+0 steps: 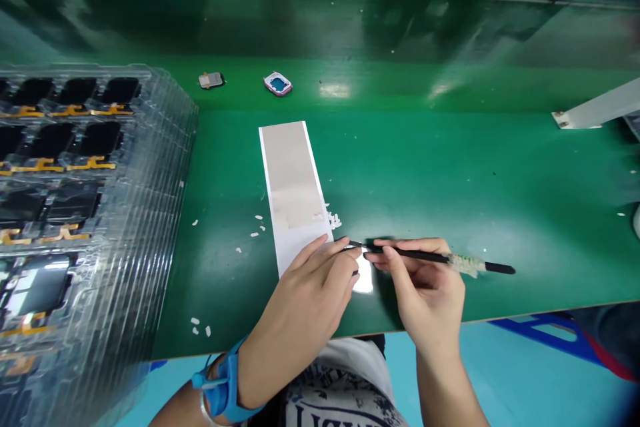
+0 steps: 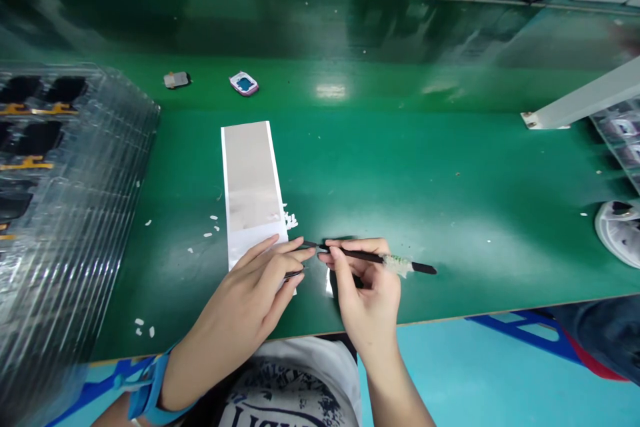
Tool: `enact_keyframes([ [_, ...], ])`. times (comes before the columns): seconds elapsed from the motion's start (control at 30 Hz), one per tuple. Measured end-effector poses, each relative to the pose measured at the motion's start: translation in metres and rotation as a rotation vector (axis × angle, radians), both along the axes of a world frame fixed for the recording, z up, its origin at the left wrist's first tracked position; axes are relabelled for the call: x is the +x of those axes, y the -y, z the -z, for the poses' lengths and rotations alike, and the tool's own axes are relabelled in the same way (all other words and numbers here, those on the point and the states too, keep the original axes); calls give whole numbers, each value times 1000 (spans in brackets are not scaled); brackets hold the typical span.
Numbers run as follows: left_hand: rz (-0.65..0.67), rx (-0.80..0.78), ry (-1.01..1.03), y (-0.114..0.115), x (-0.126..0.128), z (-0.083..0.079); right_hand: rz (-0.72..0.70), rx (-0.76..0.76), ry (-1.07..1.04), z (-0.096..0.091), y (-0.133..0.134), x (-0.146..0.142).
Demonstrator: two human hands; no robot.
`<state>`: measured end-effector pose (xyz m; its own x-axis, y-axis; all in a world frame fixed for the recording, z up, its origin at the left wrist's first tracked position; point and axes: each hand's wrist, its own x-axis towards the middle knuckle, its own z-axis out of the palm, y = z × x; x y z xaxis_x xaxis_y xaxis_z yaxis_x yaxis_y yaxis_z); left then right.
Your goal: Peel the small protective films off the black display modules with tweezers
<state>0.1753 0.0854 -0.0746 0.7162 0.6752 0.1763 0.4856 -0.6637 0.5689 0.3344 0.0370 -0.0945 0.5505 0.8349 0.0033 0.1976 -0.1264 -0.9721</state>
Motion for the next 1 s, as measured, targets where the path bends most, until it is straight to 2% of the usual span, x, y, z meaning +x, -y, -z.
enact_keyframes([
  [0.4,-12,0,0,0,0,2,14,17,-28,1,-2,-1],
  [0.63,-13,-13,-24,1,-1,1,22,-30,29,0,1,2],
  [0.8,-23,-45,-12,0,-1,2,41,7,-45,-1,2,1],
  [0.9,-42,-129,73,1,-3,1,82,97,-108,-3,0,1],
  [1.0,-140,-345,262,4,-6,-2,128,205,-138,-6,-1,3],
])
